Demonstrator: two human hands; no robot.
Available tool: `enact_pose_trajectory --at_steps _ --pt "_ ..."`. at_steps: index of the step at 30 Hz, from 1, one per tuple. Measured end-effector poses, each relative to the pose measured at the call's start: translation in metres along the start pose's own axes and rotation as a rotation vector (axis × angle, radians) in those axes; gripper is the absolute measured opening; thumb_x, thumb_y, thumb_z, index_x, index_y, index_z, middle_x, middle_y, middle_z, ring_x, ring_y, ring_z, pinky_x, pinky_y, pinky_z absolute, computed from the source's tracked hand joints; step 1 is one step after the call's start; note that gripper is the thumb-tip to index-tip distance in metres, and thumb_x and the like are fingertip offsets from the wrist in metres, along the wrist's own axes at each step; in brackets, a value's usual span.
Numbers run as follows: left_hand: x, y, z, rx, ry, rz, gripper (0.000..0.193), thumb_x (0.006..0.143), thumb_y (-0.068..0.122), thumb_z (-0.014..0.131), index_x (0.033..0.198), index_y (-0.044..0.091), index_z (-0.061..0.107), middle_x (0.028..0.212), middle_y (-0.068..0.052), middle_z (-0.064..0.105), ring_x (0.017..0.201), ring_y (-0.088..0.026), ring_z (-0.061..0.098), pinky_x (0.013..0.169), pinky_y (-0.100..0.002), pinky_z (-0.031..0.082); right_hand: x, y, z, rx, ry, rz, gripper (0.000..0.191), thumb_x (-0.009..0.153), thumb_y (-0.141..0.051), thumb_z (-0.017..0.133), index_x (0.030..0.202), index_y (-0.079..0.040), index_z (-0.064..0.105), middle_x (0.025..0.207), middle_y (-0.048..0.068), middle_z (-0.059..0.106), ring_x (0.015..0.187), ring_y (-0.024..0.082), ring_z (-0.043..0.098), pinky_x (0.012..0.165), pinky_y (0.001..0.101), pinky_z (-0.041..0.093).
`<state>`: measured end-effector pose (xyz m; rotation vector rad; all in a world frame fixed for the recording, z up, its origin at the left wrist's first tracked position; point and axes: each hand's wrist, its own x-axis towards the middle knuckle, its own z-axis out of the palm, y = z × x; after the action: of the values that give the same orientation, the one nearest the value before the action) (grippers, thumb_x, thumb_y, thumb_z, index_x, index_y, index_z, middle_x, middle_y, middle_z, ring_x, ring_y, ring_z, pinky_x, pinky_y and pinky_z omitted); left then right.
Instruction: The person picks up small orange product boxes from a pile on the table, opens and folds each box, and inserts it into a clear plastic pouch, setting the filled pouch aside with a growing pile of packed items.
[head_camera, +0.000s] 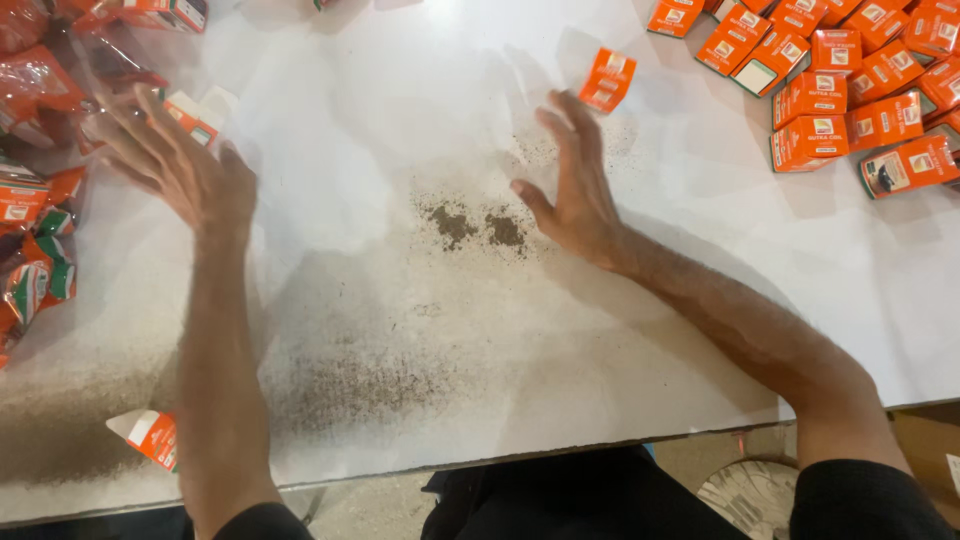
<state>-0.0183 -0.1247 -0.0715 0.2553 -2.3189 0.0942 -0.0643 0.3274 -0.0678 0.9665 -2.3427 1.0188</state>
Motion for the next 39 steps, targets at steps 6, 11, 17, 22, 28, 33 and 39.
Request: enact_pose_trajectory --at_steps 6,11,17,22,28,33,39 --pt "-0.001 0.089 -0.022 -0.581 -0.101 0.089 0.058 0.088 -0.006 0.077 0.14 0.001 0.05 0.131 -0.025 0.057 0.124 -0.044 0.057 0.104 -0.054 0.053 0.024 -0.034 0.043 0.724 -0.409 0.288 0.073 0.101 -0.049 0.064 0.15 -0.001 0.036 0.151 0.025 0.05 0.144 0.036 0.054 0.122 0.0451 0.046" --pt "-0.023 0.142 -0.041 -0.885 -0.573 0.15 0.068 0.09 0.0 0.066 0.151 -0.001 0.037 0.151 -0.026 0.047 0.138 -0.039 0.05 0.115 -0.044 0.041 0.05 -0.05 0.073 0.971 -0.381 0.52 0.075 0.097 -0.043 0.064 0.147 0.002 0.031 0.139 0.025 0.054 0.129 0.034 0.061 0.104 0.0457 0.06" --pt "0.05 -0.037 -0.012 0.045 -0.341 0.121 0.09 0.077 -0.007 0.068 0.162 0.0 0.04 0.146 -0.015 0.054 0.146 -0.054 0.027 0.113 -0.068 0.025 0.046 -0.04 0.082 0.58 -0.348 0.166 0.076 0.103 -0.047 0.06 0.143 0.004 0.02 0.134 0.026 0.051 0.124 0.034 0.062 0.098 0.0442 0.062" --pt "0.055 -0.064 -0.021 -0.051 -0.699 0.015 0.054 0.09 0.012 0.078 0.141 0.014 0.059 0.131 -0.02 0.065 0.115 -0.047 0.061 0.092 -0.058 0.051 0.041 -0.032 0.076 0.499 -0.465 0.166 0.069 0.104 -0.048 0.056 0.145 -0.001 0.029 0.13 0.022 0.061 0.119 0.031 0.067 0.095 0.0467 0.061" --pt "0.014 0.051 -0.046 -0.469 -0.611 0.153 0.022 0.098 0.012 0.08 0.115 0.005 0.068 0.106 -0.016 0.073 0.087 -0.032 0.072 0.077 -0.044 0.059 0.032 -0.033 0.039 0.377 -0.489 0.07 0.073 0.1 -0.046 0.066 0.147 -0.001 0.034 0.135 0.023 0.061 0.122 0.037 0.063 0.097 0.0492 0.055" --pt "-0.034 0.162 -0.085 -1.139 -0.222 0.083 0.031 0.096 -0.012 0.063 0.125 -0.005 0.056 0.109 -0.019 0.068 0.097 -0.028 0.07 0.082 -0.039 0.064 0.018 -0.027 -0.005 0.364 -0.528 0.152 0.069 0.092 -0.034 0.077 0.145 -0.005 0.043 0.125 0.019 0.067 0.117 0.037 0.065 0.096 0.048 0.054" --pt "-0.043 0.217 -0.084 -1.152 -0.009 0.478 0.046 0.091 -0.002 0.077 0.125 0.003 0.046 0.126 -0.027 0.064 0.123 -0.042 0.064 0.101 -0.051 0.059 0.011 -0.023 -0.008 0.408 -0.485 0.068 0.064 0.088 -0.012 0.076 0.145 -0.007 0.049 0.13 0.018 0.066 0.123 0.038 0.063 0.102 0.0469 0.053"
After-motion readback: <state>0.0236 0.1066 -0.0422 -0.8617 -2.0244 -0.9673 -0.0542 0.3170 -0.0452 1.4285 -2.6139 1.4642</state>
